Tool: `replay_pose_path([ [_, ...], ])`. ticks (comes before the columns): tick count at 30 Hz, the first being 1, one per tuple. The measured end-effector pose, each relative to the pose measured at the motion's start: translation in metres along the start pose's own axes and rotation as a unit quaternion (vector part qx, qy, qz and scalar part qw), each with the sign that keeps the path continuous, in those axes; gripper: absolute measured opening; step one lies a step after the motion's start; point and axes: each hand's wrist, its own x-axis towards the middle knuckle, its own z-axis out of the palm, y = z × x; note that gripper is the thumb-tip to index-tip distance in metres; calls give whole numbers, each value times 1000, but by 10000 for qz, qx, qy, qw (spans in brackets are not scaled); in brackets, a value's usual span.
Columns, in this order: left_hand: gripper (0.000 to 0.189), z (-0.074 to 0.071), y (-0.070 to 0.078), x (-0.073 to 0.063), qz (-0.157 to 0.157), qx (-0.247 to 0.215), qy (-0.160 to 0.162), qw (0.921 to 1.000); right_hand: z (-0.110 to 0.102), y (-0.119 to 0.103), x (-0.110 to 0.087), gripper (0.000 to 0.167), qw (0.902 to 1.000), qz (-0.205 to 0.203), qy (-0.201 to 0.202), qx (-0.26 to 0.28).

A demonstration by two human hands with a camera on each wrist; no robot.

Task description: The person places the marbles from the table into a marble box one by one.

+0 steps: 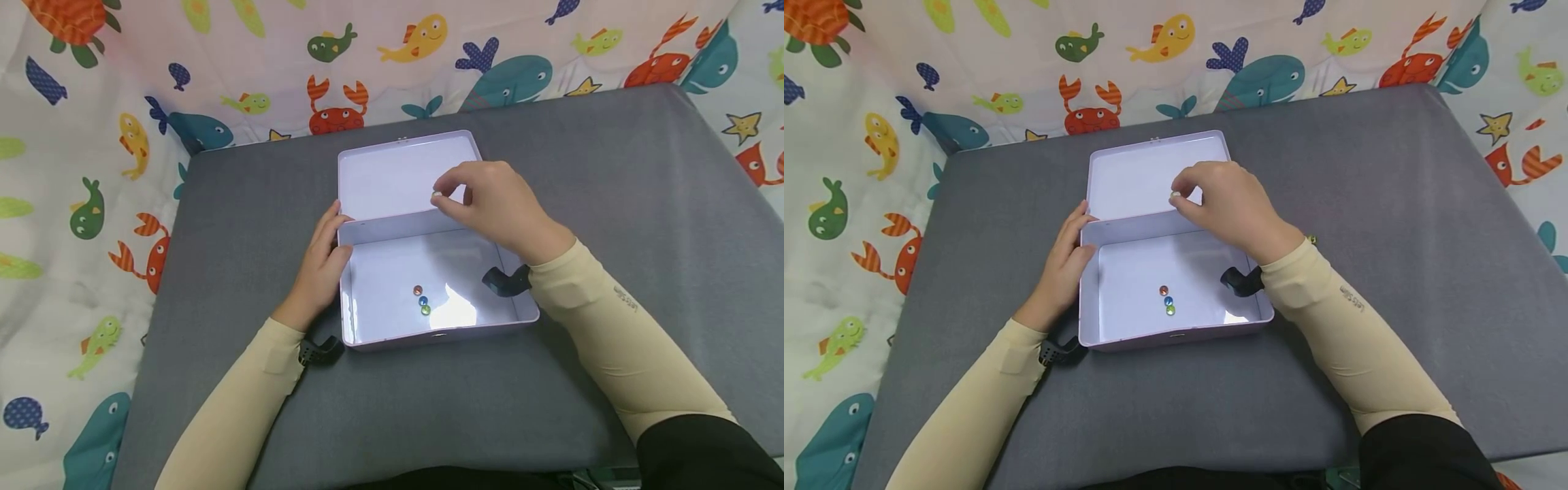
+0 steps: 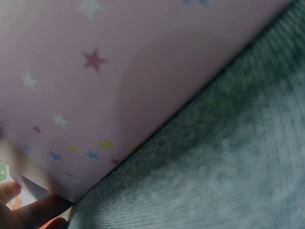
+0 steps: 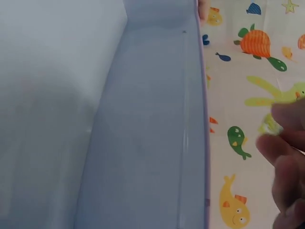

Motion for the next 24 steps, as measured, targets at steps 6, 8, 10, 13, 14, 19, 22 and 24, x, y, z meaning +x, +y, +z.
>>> replay_pose_path([
  [6, 39, 0, 1, 1, -28, -18, -11, 10000, 5, 4, 3, 17, 9973, -138, -722, -71],
  [8, 39, 0, 1, 1, -39, -32, -9, 10000, 6, 5, 4, 17, 9955, -94, -938, -58],
  [10, 39, 0, 1, 1, -52, -46, -7, 10000, 8, 7, 4, 16, 9934, -54, -1140, -57],
  [13, 40, 0, 1, 1, -64, -58, 1, 10000, 10, 9, 4, 14, 9894, -6, -1450, -34],
  [14, 39, -1, 1, 1, -64, -59, -3, 10000, 10, 9, 4, 13, 9879, 8, -1550, -17],
  [19, 39, -1, 1, 0, -74, -22, -30, 10000, 12, 11, 5, 11, 9801, 97, -1980, 41],
  [22, 39, -1, 1, 0, -82, -37, -30, 10000, 13, 14, 6, 9, 9752, 145, -2211, 12],
  [24, 39, -1, 1, 0, -83, -51, -31, 9999, 14, 15, 6, 8, 9715, 173, -2364, 4],
])
